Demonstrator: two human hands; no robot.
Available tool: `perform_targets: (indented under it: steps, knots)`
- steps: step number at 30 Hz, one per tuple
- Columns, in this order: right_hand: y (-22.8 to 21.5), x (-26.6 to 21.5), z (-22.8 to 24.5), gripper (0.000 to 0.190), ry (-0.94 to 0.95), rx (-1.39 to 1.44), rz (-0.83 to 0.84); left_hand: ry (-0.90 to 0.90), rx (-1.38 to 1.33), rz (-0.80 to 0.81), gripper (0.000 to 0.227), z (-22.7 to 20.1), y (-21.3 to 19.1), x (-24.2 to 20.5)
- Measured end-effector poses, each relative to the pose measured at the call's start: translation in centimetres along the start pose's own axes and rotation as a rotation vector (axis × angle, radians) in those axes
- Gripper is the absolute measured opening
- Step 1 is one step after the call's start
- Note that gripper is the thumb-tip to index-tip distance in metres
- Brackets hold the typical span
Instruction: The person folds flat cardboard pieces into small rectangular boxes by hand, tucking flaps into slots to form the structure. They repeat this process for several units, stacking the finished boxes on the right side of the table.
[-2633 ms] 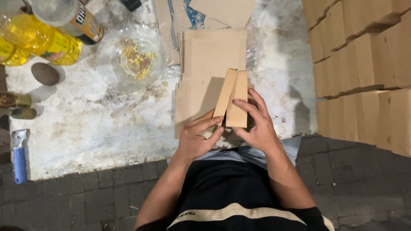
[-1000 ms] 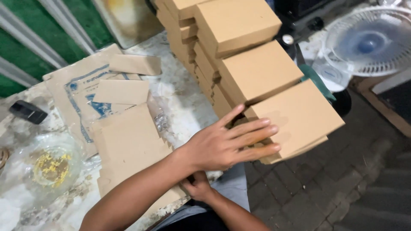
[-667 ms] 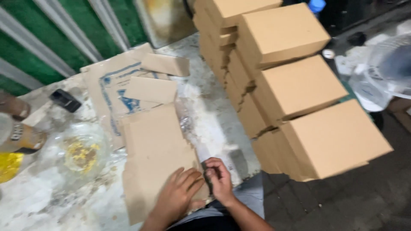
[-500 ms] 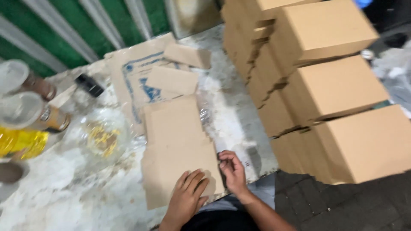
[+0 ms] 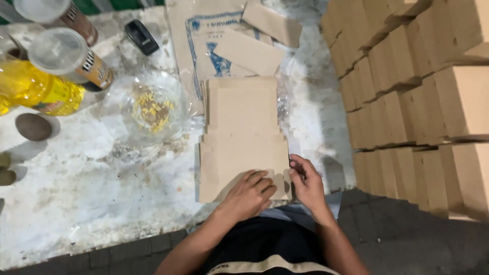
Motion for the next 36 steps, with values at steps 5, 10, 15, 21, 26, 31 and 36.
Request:
perform_targets:
  steps: [5,10,15,21,26,31,36]
  knots:
    - [-0.1,-0.2,1.9,0.031,-0.012,-0.083,0.05,0.037,-0.193,-0.105,0.018,-0.2,-2.7,0.5]
    - [0.0,0.7,1.3,0.027,0.02,0.132,0.08,-0.061,0.028,-0.265,0.012,-0.4,-5.4,1.0]
    - [0.1,1.3,-1.2,0.037,0.081,0.368,0.153,-0.125,0.152,-0.467,0.016,-1.0,-11.5,1.6]
    - [3.3,0.4,-2.2,0.096,0.192,0.694,0.505,0.088,0.339,-0.874,0.012,-4.2,-16.7,0.0]
    - [3.5,1.1,0.8,0.052,0.299,0.488,0.409,0.05,0.185,-0.466,0.026,-1.7,-8.0,0.4]
    - [3.0,1.8,2.6,0.019,0.182,0.116,0.292,-0.06,0.124,-0.4,0.011,-2.1,-7.2,0.9]
    - [3.2,2.3,2.7,0.02,0.095,0.156,0.234,-0.068,-0.009,-0.456,0.01,-1.3,-5.9,0.7]
Point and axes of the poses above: each hand's wrist, its own x-axis towards the middle knuckle, its own y-axis out of the palm, z = x × y, the point moved 7 cm from there along x, towards the middle knuckle, and after that the axes turned 10 degrees about y, right-handed, at the moved point
